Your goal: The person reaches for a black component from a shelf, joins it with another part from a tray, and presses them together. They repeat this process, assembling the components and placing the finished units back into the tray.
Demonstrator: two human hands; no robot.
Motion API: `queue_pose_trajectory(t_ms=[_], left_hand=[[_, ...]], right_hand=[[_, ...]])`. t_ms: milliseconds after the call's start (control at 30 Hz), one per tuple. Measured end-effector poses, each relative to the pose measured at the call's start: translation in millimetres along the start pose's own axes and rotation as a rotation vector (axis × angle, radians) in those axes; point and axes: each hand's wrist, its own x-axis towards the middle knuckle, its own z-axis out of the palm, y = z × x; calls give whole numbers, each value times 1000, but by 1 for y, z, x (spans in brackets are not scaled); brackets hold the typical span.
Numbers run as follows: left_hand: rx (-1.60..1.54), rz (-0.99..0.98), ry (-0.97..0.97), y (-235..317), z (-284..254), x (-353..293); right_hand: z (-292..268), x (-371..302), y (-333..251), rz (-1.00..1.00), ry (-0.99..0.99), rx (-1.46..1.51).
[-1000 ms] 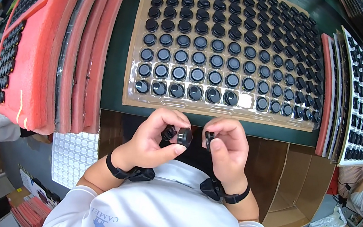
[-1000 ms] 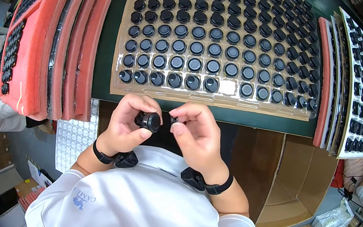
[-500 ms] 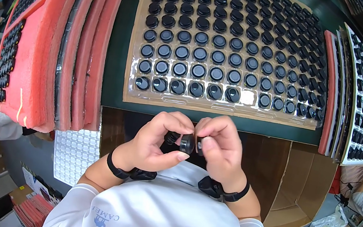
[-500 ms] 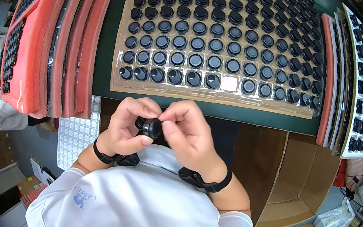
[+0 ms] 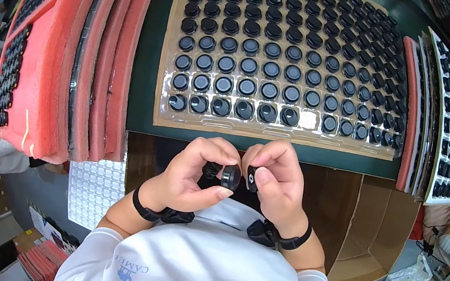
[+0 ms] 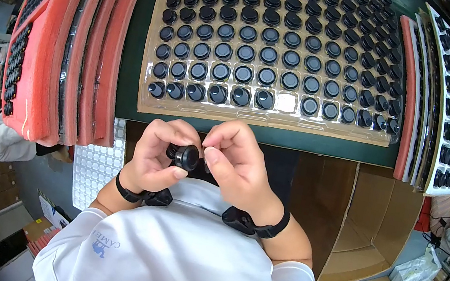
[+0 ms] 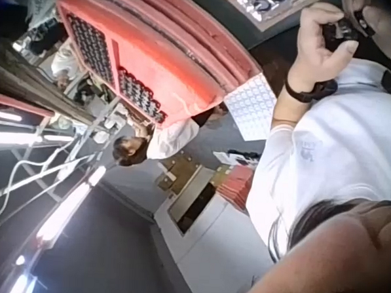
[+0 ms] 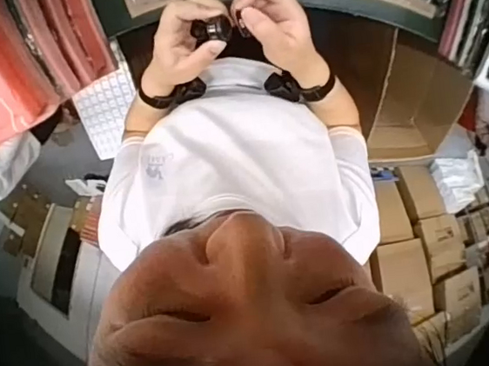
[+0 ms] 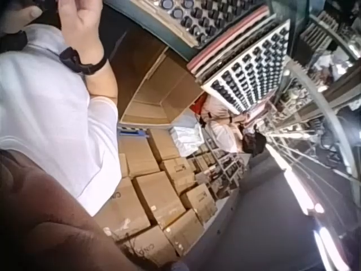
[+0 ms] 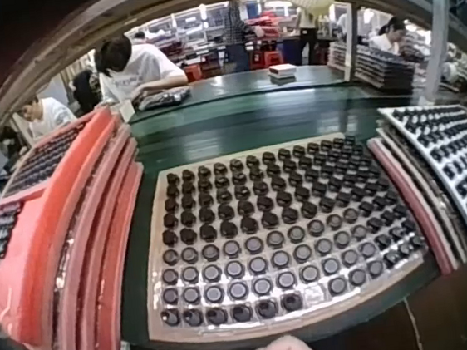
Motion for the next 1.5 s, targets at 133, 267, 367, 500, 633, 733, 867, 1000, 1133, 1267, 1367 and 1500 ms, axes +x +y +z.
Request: queue_pose_trajectory(t_ms=[133,267,367,500,633,733,867,1000,1133,1267,1367,1500], left_hand=[[-68,-11,-10,0,-2,0],[-123,-24,11,1,-1,-1],[-130,-20,24,1,-1,-1],[-87,-14,27,2,-3,-2],[-37,-57,15,0,-6,-3],[-25,-80,-13,-3,-8,-3],[25,-152,-49,-1,-7,-1],[-11,-293,42,3,1,4],[-206,-427,143,2,1,4],[-272,-414,122,-4,0,4],[-273,-434,69,-3,0,5],[-311,-443,88,0,1,7]], right_hand=[[-3,0,-2,-53,-119,-409],[1,0,-4,85,0,77],[-4,0,-3,-68,-80,-223],[-11,2,-4,-159,-122,-586],[-7,5,-9,-279,-109,-705],[-8,6,-12,-316,-109,-785],[-12,5,-17,-335,-98,-860],[-29,6,-28,-344,32,-1000],[-53,12,-40,-310,314,-1148],[-70,19,-42,-276,435,-1386],[-73,23,-40,-301,412,-1515],[-72,28,-39,-328,378,-1580]])
